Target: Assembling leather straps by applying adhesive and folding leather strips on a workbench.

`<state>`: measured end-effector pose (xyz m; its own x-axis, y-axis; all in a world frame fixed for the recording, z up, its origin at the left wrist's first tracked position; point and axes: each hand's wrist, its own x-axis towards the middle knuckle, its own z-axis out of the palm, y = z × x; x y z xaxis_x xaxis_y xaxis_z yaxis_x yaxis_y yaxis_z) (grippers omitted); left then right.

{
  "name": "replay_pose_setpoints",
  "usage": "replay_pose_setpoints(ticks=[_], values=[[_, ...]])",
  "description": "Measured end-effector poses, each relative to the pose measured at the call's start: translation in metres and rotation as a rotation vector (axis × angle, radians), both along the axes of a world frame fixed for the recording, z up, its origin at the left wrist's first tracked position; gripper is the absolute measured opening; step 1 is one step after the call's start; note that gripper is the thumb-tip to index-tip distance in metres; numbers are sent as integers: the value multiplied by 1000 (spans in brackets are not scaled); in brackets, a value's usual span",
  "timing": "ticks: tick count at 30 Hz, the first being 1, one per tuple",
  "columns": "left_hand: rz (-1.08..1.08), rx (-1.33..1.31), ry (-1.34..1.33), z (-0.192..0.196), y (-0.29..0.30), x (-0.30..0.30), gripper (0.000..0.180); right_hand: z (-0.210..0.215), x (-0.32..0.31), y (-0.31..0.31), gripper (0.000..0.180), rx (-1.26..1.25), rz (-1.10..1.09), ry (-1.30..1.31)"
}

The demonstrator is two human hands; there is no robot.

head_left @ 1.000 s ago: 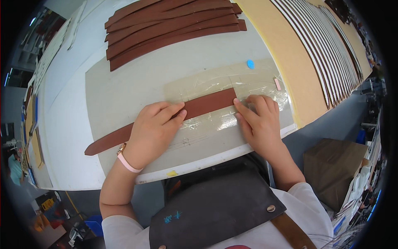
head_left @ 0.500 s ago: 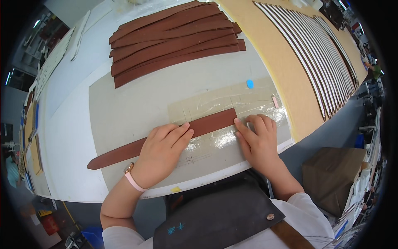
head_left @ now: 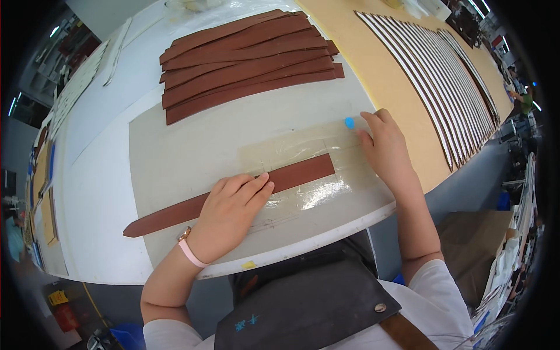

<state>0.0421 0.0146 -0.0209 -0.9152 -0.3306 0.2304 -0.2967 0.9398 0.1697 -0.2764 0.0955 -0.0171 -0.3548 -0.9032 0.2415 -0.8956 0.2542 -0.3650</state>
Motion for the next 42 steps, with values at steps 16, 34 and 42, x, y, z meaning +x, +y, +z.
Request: replay_pose_setpoints(ticks=[16,34,42], values=[[-54,44,41,-4,-6,2,44,-7,-5,1,12,-47,-40,-209],[-36,34,19,-3,-4,1,40,-8,-9,-22,27,107,20,-71],[-49,45,48,-5,-7,2,42,-12,-7,-25,17,22,23,-95]])
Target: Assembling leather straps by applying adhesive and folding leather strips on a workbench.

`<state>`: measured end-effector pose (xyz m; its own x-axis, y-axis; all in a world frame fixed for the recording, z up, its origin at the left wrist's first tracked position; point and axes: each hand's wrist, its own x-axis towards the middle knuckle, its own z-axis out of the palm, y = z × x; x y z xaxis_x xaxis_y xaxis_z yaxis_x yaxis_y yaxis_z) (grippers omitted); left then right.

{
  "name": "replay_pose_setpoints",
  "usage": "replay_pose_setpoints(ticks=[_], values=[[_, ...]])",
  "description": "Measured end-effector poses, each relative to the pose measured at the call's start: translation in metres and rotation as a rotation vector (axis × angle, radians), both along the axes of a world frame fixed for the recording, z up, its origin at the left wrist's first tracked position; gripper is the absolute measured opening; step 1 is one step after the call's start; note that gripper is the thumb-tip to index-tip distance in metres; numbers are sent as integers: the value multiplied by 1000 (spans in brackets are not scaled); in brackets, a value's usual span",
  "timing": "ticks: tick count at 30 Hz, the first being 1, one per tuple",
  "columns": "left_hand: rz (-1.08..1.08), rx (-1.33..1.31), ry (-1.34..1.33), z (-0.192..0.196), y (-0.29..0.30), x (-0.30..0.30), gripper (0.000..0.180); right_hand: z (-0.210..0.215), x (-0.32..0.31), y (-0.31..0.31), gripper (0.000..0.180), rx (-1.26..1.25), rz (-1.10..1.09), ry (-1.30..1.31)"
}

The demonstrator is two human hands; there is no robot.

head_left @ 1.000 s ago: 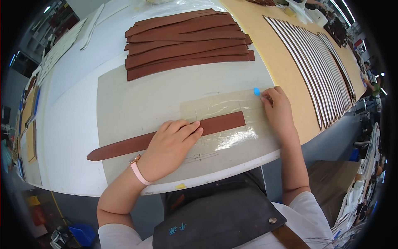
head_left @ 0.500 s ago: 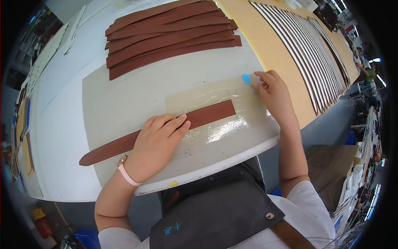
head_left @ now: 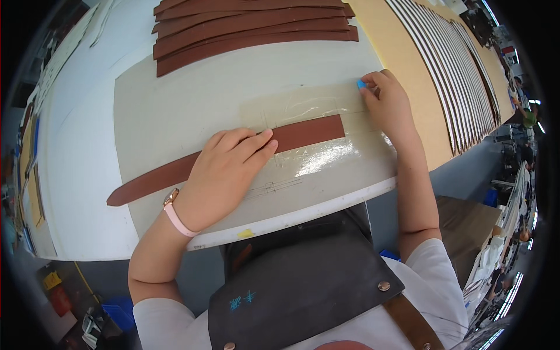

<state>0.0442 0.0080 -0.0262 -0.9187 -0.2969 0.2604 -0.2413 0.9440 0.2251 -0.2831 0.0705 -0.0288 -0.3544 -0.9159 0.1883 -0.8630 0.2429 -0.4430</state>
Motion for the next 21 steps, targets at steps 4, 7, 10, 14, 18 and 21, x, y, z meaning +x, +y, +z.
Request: replay_pose_setpoints(ticks=[4,7,10,14,18,21], values=[[16,24,-12,0,0,1,47,-12,2,-5,14,-49,39,166],[22,23,-13,-1,1,2,48,-16,4,-7,12,-59,41,370],[17,28,2,-2,2,2,47,-22,-3,-14,11,-51,54,501],[21,33,2,-2,1,1,47,-12,2,-17,9,-104,85,500],[32,21,12,-4,2,4,45,39,60,-6,8,-91,211,-243],[34,21,13,-5,2,5,44,51,91,-7,10,155,338,-579]])
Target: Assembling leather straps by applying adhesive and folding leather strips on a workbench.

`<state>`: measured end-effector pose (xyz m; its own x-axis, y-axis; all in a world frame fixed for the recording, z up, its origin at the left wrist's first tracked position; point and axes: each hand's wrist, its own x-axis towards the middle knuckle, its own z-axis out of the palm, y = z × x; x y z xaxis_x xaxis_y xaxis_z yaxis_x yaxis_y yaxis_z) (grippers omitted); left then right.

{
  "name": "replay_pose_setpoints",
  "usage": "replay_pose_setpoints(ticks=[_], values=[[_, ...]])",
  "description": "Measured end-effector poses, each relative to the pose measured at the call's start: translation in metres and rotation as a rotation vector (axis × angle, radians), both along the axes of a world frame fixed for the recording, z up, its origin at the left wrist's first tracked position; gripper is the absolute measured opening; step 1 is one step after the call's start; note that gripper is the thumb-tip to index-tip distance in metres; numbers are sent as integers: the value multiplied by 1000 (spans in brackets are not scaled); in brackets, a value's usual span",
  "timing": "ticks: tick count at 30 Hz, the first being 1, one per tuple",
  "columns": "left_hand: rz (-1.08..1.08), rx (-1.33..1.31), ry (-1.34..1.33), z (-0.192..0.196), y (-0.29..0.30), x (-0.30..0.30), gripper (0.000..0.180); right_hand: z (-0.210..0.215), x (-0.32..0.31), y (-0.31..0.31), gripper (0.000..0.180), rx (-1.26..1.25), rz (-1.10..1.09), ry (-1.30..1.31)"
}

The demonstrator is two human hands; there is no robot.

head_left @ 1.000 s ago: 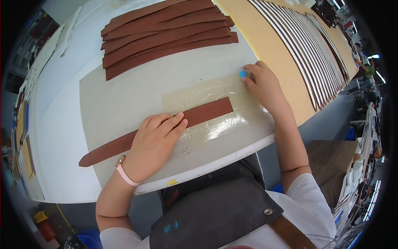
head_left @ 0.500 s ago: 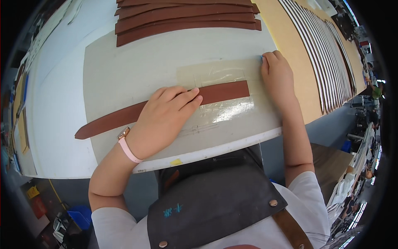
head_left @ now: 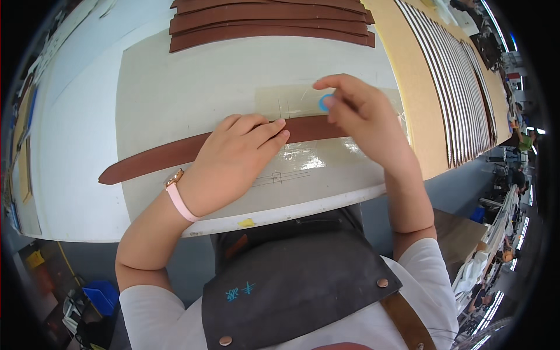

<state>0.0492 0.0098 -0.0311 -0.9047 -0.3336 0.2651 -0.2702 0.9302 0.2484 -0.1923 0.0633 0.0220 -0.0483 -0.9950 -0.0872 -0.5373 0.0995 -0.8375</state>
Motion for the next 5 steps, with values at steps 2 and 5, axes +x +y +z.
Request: replay_pose_setpoints(ticks=[2,5], values=[[4,8,11,0,-1,-2,44,-10,11,-6,12,5,33,10],[-13,33,6,1,-2,-2,44,-28,16,-11,20,73,85,1]])
